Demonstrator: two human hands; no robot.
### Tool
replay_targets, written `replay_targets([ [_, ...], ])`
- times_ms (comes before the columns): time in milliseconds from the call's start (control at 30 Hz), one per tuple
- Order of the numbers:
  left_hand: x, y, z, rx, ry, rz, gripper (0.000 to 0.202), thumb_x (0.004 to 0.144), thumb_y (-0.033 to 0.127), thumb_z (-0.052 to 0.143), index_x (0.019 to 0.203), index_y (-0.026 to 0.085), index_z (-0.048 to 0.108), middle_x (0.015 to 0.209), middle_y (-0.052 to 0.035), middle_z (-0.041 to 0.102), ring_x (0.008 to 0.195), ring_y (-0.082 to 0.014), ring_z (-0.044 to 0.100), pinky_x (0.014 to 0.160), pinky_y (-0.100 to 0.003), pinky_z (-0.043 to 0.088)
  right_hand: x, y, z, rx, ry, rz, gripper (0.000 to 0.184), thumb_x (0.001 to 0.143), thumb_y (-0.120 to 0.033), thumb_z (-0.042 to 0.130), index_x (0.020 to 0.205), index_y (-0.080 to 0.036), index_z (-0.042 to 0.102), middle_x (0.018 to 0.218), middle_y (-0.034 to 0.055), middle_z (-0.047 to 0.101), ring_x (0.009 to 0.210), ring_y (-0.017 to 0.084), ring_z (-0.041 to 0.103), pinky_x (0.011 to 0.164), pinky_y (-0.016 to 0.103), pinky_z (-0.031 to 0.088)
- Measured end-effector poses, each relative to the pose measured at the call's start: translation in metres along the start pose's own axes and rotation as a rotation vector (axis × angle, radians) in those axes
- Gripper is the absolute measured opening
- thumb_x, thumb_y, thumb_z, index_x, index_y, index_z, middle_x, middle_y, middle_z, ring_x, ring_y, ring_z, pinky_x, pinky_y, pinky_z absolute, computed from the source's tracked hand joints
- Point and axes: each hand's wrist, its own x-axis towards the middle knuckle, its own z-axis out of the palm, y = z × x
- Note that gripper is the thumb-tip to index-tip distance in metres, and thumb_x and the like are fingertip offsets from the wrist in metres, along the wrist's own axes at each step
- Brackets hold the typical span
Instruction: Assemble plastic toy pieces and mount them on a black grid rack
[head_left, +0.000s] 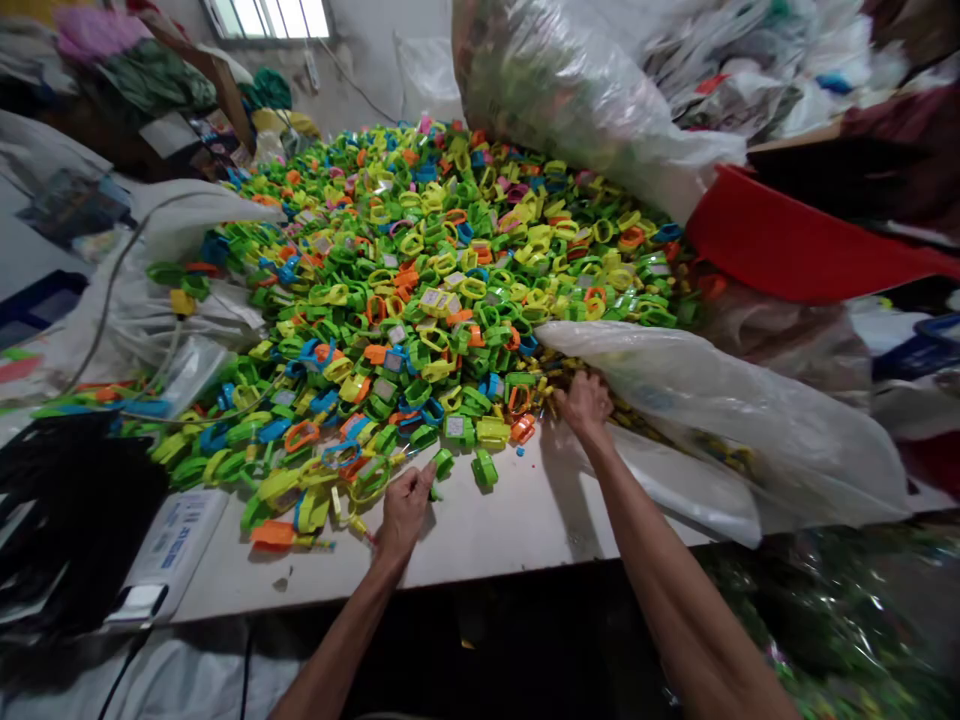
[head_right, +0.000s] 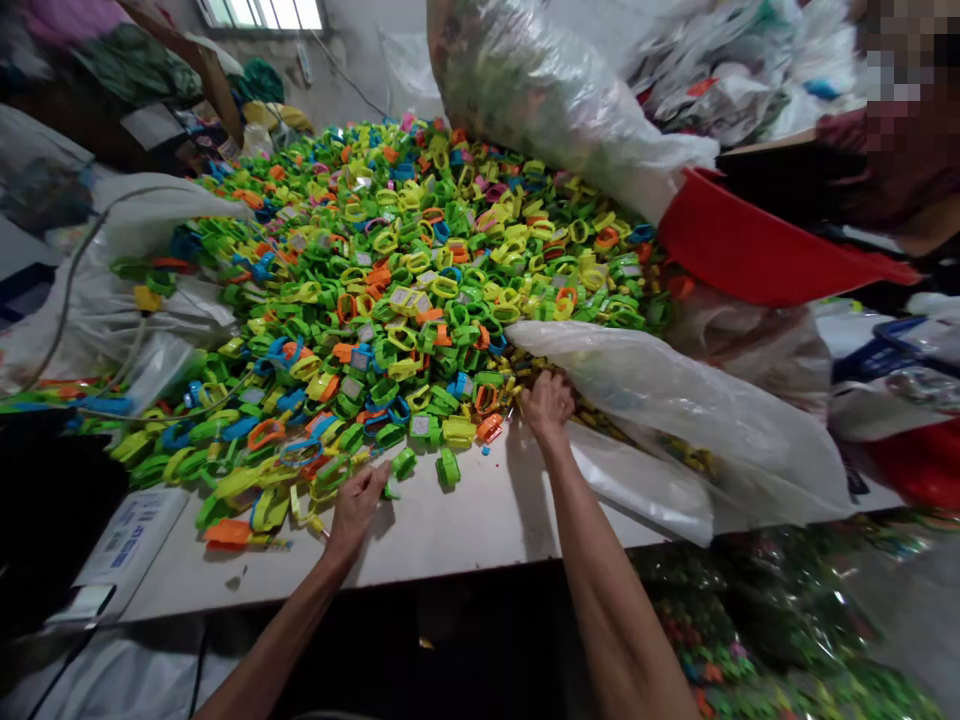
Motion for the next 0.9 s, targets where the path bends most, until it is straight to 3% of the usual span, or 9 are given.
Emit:
replay_targets([
  [100, -0.001, 0.000, 0.008, 0.103, 0.008, 0.080, 0.054, 0.074, 0.065, 0.045, 0.047, 0.021, 0.028, 0.047, 0.0041, 0.026, 0.049, -0.0116, 0.027, 0.051, -0.026, 0.023, -0.007, -0.009, 0.005, -0.046, -0.006, -0.084, 0.040, 0.079, -0.024, 0.050, 0.118, -0.013, 0.052, 0.122, 0.0173, 0.050, 0.099, 0.030, 0.051, 0.076, 0.038, 0.042],
  [233, -0.006, -0.001, 0.014, 0.220, 0.072, 0.169, 0.047, 0.072, 0.056, 0.052, 0.047, 0.021, 0.034, 0.048, 0.0033, 0.032, 0.050, -0.0125, 0.031, 0.053, -0.026, 0.025, -0.035, -0.013, 0.011, -0.060, 0.012, -0.248, 0.032, 0.077, -0.015, 0.051, 0.108, -0.016, 0.058, 0.122, 0.0143, 0.053, 0.097, 0.028, 0.049, 0.078, 0.037, 0.042],
  [300, -0.006, 0.001, 0.016, 0.196, 0.057, 0.101, 0.047, 0.069, 0.058, 0.055, 0.048, 0.021, 0.035, 0.047, 0.0041, 0.033, 0.049, -0.0123, 0.032, 0.052, -0.025, 0.026, -0.050, -0.016, 0.015, 0.007, 0.028, -0.303, 0.033, 0.079, -0.012, 0.049, 0.110, -0.017, 0.059, 0.125, 0.0123, 0.053, 0.097, 0.027, 0.049, 0.080, 0.036, 0.043],
  [467, -0.004, 0.008, 0.019, 0.041, -0.153, -0.050, 0.045, 0.062, 0.062, 0.059, 0.057, 0.020, 0.045, 0.051, 0.0048, 0.042, 0.050, -0.0114, 0.038, 0.050, -0.023, 0.031, -0.071, -0.018, 0.024, 0.335, 0.036, -0.401, 0.033, 0.085, -0.014, 0.042, 0.111, -0.020, 0.062, 0.130, 0.0094, 0.053, 0.108, 0.022, 0.054, 0.089, 0.033, 0.045],
  [567, -0.006, 0.012, 0.017, -0.020, -0.173, -0.053, 0.048, 0.059, 0.063, 0.063, 0.054, 0.019, 0.043, 0.049, 0.0053, 0.041, 0.050, -0.0101, 0.038, 0.049, -0.022, 0.032, -0.074, -0.009, 0.021, 0.622, 0.080, -0.308, 0.028, 0.082, -0.019, 0.045, 0.101, -0.019, 0.066, 0.117, 0.0115, 0.060, 0.105, 0.022, 0.058, 0.087, 0.035, 0.048],
  [633, -0.008, 0.014, 0.015, -0.079, -0.185, -0.070, 0.051, 0.058, 0.064, 0.065, 0.053, 0.018, 0.042, 0.049, 0.0055, 0.039, 0.049, -0.0094, 0.036, 0.049, -0.022, 0.032, -0.076, 0.003, 0.016, 0.816, 0.091, -0.165, 0.025, 0.079, -0.027, 0.051, 0.097, -0.016, 0.066, 0.104, 0.0121, 0.064, 0.094, 0.022, 0.061, 0.080, 0.036, 0.051],
  [733, -0.010, 0.016, 0.012, -0.188, -0.274, -0.116, 0.049, 0.058, 0.062, 0.066, 0.057, 0.017, 0.047, 0.053, 0.0044, 0.042, 0.053, -0.0096, 0.037, 0.051, -0.022, 0.032, -0.081, 0.025, 0.012, 1.041, -0.009, 0.067, 0.040, 0.074, -0.040, 0.058, 0.103, -0.013, 0.062, 0.095, 0.0108, 0.065, 0.074, 0.020, 0.063, 0.067, 0.036, 0.054],
  [833, -0.011, 0.014, 0.014, -0.262, -0.396, -0.156, 0.045, 0.060, 0.057, 0.066, 0.066, 0.015, 0.053, 0.060, 0.0020, 0.047, 0.058, -0.0109, 0.041, 0.055, -0.023, 0.034, -0.085, 0.039, 0.012, 1.074, -0.091, 0.117, 0.047, 0.069, -0.045, 0.063, 0.103, -0.011, 0.062, 0.105, 0.0143, 0.060, 0.070, 0.019, 0.063, 0.061, 0.034, 0.053],
  [900, -0.011, 0.013, 0.018, -0.219, -0.398, -0.129, 0.040, 0.062, 0.054, 0.064, 0.064, 0.015, 0.052, 0.061, 0.0019, 0.046, 0.059, -0.0114, 0.041, 0.056, -0.024, 0.034, -0.086, 0.040, 0.011, 1.024, -0.069, 0.086, 0.045, 0.066, -0.046, 0.065, 0.096, -0.013, 0.065, 0.110, 0.0156, 0.058, 0.073, 0.019, 0.063, 0.058, 0.033, 0.053],
])
